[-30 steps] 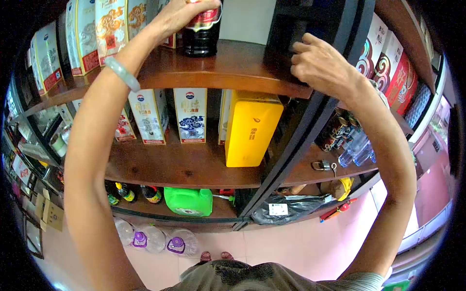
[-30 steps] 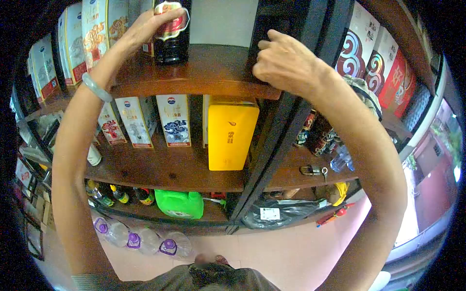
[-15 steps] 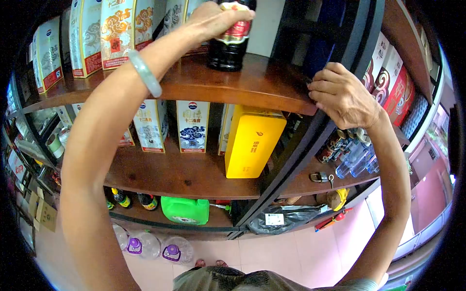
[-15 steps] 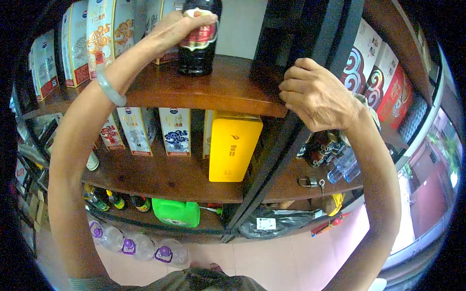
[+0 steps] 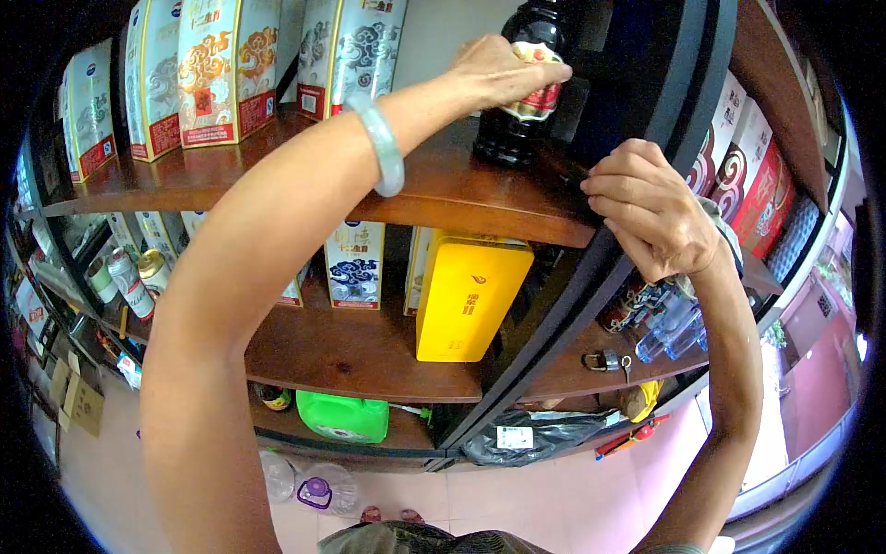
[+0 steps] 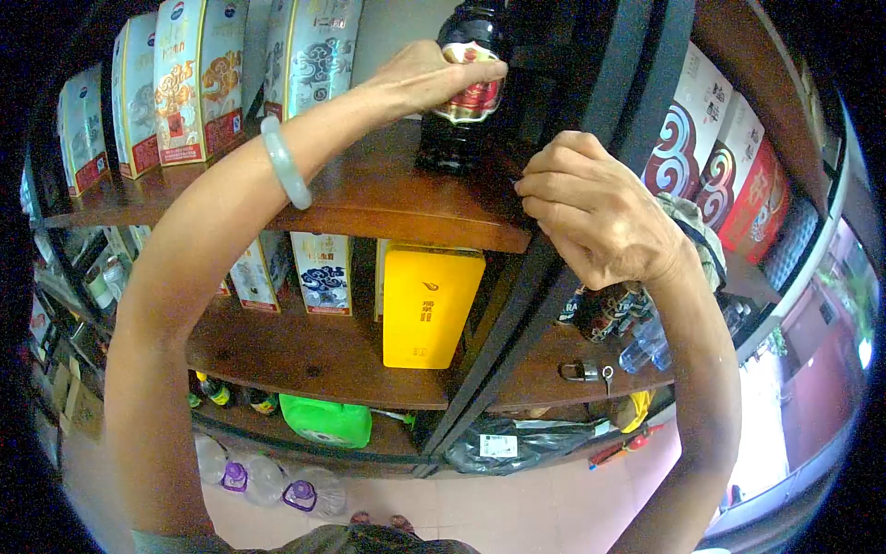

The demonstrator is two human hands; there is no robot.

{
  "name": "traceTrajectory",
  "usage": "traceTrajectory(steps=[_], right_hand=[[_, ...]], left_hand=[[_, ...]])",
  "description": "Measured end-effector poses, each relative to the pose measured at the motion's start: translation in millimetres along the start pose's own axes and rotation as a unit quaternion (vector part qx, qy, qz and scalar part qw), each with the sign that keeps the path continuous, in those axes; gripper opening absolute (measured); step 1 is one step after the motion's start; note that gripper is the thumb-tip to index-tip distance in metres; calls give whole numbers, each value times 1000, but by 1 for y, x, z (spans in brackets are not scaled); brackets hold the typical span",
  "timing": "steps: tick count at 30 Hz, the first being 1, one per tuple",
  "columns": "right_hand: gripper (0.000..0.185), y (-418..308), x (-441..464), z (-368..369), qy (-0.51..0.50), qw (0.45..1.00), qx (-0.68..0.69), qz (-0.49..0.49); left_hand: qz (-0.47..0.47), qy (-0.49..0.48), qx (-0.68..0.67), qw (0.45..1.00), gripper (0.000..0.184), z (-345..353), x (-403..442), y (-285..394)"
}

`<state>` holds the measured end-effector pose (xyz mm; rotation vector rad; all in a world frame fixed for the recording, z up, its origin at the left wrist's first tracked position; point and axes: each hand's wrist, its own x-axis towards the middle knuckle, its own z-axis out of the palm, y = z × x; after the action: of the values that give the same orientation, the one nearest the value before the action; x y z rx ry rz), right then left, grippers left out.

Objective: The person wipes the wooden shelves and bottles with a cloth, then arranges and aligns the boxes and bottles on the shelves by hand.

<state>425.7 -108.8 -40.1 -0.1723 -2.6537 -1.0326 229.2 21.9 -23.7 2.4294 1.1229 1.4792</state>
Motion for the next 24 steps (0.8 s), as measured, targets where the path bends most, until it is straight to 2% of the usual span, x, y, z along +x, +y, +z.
traceTrajectory(steps=[6,9,10,13,14,17,18,21,22,23,24], right_hand=[[26,5,-5,6,36,998,-38,-19],[27,-1,-6,12,94,991,-92,11],[29,-8,-6,13,125,985,-105,46],[17,-24,-17,17,239,957,-112,117],[11,-28,-23,19,284,940,-101,160],[14,-37,-42,32,441,844,-7,305],[16,-42,-41,33,491,795,83,346],[21,-44,-55,33,544,716,252,357],[22,-43,-55,33,559,704,269,347],[22,-45,-55,32,572,681,278,362],[22,-46,-56,32,575,671,295,363]], left_hand=[[21,-3,23,1000,73,9,14,-10],[30,14,21,999,71,15,18,-15],[42,18,8,999,71,17,21,-19],[28,-18,-14,999,76,10,19,-13],[16,-39,-17,999,80,5,17,-10],[16,-40,-19,999,78,16,27,-21],[19,-46,-7,999,77,14,26,-19],[17,-52,-35,998,78,13,25,-22],[21,-73,1,997,62,13,29,-23],[16,-63,-41,997,79,15,29,-26],[13,-63,-34,997,80,14,30,-27]])
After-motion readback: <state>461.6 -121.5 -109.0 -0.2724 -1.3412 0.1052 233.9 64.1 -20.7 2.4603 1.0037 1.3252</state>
